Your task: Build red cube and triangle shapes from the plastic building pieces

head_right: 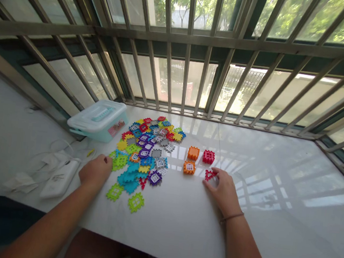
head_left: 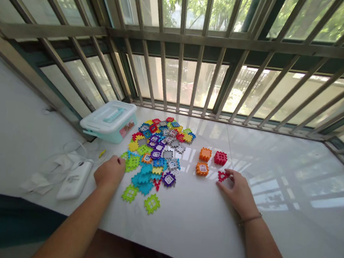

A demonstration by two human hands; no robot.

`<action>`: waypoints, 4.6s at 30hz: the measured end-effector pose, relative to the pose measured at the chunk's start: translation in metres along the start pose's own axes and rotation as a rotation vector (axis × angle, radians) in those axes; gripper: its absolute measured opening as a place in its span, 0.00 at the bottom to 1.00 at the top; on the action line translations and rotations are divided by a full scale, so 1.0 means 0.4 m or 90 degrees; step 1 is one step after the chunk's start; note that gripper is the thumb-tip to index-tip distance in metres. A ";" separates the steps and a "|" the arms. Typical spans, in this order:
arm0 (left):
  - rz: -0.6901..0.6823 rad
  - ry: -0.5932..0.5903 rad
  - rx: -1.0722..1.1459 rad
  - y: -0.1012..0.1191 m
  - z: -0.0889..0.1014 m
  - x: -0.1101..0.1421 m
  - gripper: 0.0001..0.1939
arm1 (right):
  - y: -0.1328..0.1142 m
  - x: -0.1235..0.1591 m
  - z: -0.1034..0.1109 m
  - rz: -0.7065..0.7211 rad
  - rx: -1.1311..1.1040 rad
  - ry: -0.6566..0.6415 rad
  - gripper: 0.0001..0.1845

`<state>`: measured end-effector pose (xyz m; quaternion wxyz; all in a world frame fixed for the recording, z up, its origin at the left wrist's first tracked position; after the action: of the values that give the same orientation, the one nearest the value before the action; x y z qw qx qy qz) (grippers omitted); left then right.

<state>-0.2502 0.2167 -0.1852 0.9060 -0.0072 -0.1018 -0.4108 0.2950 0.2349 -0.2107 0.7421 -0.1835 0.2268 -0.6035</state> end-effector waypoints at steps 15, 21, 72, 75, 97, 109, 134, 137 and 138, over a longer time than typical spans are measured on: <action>-0.005 0.008 0.002 -0.004 -0.007 -0.003 0.29 | -0.017 -0.005 -0.012 -0.004 0.004 0.026 0.33; -0.004 0.010 0.002 -0.005 -0.010 -0.004 0.30 | -0.020 -0.005 -0.011 0.004 -0.011 0.035 0.32; -0.046 0.023 0.005 -0.004 -0.005 0.008 0.26 | -0.475 -0.635 -0.207 0.145 0.311 -0.307 0.19; -0.042 0.022 0.001 -0.004 -0.007 0.006 0.25 | -0.480 -0.640 -0.201 0.134 0.299 -0.324 0.16; -0.036 0.020 0.004 0.000 0.006 0.016 0.25 | -0.485 -0.661 -0.214 0.054 0.261 -0.360 0.32; -0.045 0.049 0.002 -0.004 -0.012 0.007 0.24 | -0.543 -0.619 -0.180 0.159 0.266 -0.323 0.09; -0.027 0.001 0.015 -0.004 -0.004 0.000 0.28 | -0.275 0.189 -0.062 -0.121 0.041 -0.080 0.23; -0.026 0.000 0.010 -0.001 -0.001 0.002 0.29 | -0.253 0.208 -0.040 -0.135 0.017 -0.061 0.24; -0.026 0.001 0.008 -0.001 0.000 0.003 0.30 | -0.246 0.214 -0.033 -0.123 0.017 -0.058 0.24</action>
<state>-0.2497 0.2157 -0.1849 0.8975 0.0007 -0.1041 -0.4286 0.2221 0.1309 -0.1780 0.6923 -0.2221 0.1660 -0.6661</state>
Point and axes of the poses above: each hand's wrist, its own x-axis away from the middle knuckle, its own z-axis out of the back of the hand, y = z × x, the point moved 1 cm from there along -x, towards the middle knuckle, and after that the axes turned 9 degrees about -y, right-handed, at the moved point
